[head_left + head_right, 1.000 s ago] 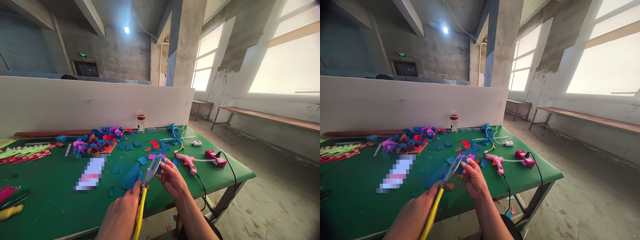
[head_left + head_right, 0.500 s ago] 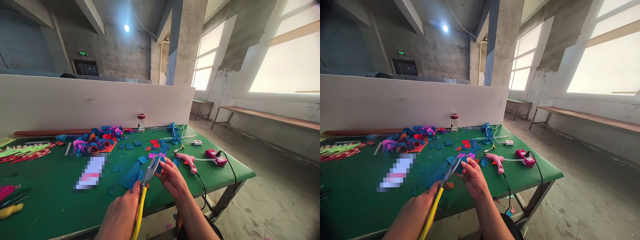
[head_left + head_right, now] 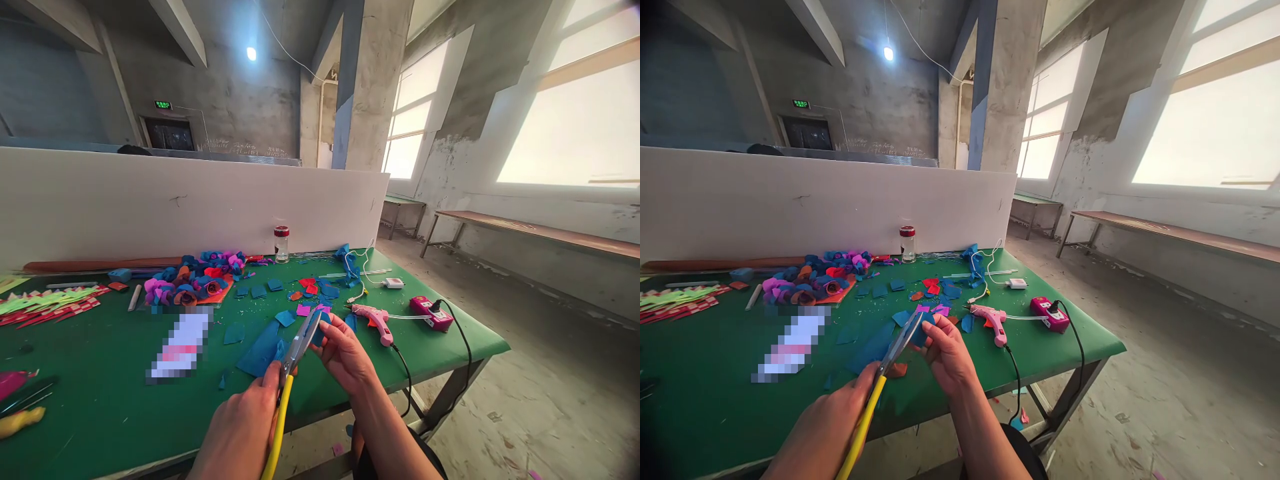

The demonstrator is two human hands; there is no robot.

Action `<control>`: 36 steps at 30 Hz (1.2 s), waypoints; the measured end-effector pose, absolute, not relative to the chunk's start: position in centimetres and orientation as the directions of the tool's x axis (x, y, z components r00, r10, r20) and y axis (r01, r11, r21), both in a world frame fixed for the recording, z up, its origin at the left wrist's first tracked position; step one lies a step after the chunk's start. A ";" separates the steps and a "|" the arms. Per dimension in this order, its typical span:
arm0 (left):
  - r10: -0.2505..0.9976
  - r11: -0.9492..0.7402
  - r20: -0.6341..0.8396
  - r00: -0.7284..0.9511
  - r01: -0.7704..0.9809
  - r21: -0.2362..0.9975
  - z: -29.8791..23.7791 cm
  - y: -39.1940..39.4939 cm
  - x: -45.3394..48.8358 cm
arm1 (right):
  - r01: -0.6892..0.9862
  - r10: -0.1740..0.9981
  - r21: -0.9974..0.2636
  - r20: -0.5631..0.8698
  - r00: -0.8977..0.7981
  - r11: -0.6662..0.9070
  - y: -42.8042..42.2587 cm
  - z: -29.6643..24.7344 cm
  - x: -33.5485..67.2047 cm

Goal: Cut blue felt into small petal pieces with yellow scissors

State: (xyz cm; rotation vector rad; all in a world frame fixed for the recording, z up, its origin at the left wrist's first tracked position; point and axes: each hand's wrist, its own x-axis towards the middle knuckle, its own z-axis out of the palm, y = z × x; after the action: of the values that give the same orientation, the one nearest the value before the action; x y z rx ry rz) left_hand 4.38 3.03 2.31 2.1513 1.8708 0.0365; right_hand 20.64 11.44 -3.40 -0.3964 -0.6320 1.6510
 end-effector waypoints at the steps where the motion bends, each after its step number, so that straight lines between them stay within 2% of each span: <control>1: 0.974 -0.117 -0.165 0.157 0.966 0.231 2.3 3.1 4.4 | -0.791 0.980 -0.605 0.087 -0.179 -0.091 11.4 -3.4 20.6; 16: 0.970 -0.135 -0.181 0.161 0.980 0.147 1.5 3.4 4.1 | -0.790 0.982 -0.607 0.080 -0.170 -0.087 11.4 -3.3 20.7; 22: 0.974 -0.132 -0.161 0.158 0.978 0.164 1.4 3.4 3.9 | -0.792 0.980 -0.604 0.093 -0.174 -0.083 11.4 -3.3 20.8; 32: 0.969 -0.103 -0.208 0.134 0.983 0.152 2.0 3.2 4.1 | -0.797 0.981 -0.597 0.088 -0.175 -0.088 11.3 -2.9 21.0; 36: 0.969 -0.101 -0.205 0.141 0.975 0.197 1.7 3.3 4.0 | -0.795 0.980 -0.601 0.097 -0.176 -0.083 11.3 -3.2 21.0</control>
State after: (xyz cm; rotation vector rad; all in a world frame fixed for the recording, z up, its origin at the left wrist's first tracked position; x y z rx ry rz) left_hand 4.00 3.32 1.66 2.1393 1.8895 -0.0333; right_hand 21.05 11.34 -3.17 -0.3883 -0.6287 1.6475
